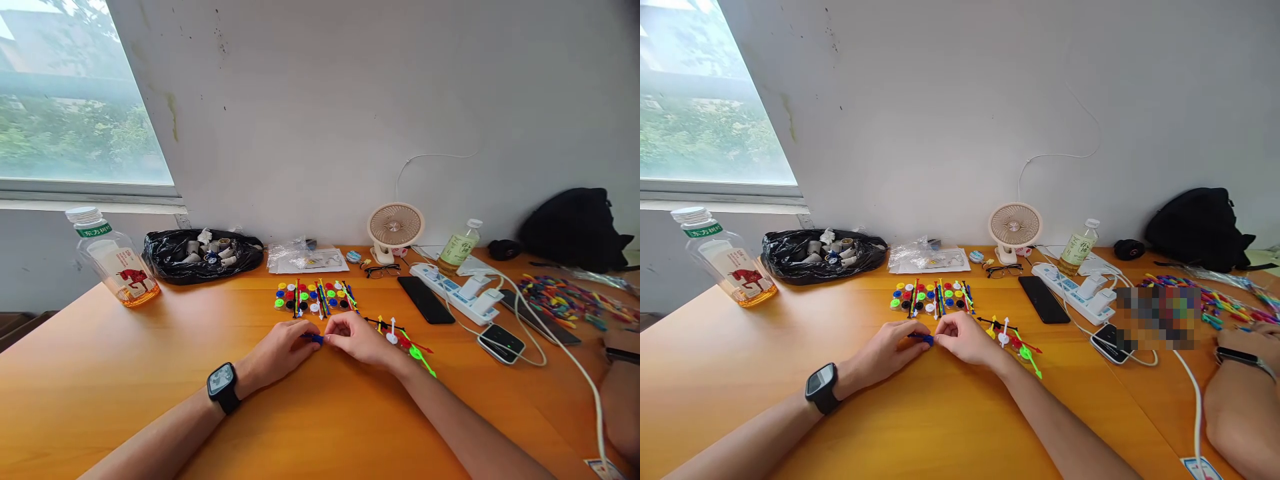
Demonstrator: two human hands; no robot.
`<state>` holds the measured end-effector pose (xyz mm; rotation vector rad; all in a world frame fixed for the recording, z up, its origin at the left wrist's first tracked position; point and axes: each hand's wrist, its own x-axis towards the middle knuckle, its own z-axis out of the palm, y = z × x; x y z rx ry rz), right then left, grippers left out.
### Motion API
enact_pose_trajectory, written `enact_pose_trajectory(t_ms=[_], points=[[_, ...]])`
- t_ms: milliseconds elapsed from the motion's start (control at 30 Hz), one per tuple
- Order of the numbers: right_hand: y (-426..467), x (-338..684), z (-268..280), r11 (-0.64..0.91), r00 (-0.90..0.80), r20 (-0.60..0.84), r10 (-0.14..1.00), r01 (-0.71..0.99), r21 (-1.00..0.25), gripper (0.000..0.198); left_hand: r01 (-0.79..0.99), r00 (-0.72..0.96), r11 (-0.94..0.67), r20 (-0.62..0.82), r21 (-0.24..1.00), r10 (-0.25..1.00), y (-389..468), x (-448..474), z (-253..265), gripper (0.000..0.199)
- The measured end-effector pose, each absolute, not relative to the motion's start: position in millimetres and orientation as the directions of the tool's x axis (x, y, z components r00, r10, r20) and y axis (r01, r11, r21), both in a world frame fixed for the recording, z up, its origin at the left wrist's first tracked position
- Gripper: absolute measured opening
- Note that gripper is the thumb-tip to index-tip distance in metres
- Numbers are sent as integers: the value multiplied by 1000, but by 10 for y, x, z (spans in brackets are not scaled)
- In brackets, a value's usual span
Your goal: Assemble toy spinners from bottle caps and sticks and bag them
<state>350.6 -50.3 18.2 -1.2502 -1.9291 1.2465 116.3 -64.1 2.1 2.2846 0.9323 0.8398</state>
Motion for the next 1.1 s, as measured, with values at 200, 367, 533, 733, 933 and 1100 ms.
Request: enact_pose_trajectory(t_ms=[200, 367, 533, 733, 933, 1100], points=[[-488, 3512, 133, 23, -348, -141, 927, 426, -905, 12, 438, 558, -611, 333, 659, 760, -623, 1174, -17, 16], [-469, 3506, 121, 40, -346, -121, 930, 424, -905, 12, 427, 576, -646, 360, 632, 734, -625, 1186, 3, 19], [-457, 3501, 97, 81, -349, -89, 933, 443, -893, 12, 435, 579, -648, 357, 625, 733, -626, 1202, 3, 18], [-449, 3509, 117, 155, -381, -45, 923, 479, -864, 13, 415, 569, -657, 383, 629, 727, -626, 1222, -55, 21], [-478, 3487, 195, 195, -370, -27, 929, 548, -814, 13, 437, 603, -724, 423, 533, 676, -660, 1249, 2, 13], [-502, 3464, 188, 226, -379, -16, 925, 583, -780, 13, 463, 627, -751, 425, 470, 653, -673, 1264, 48, 8]])
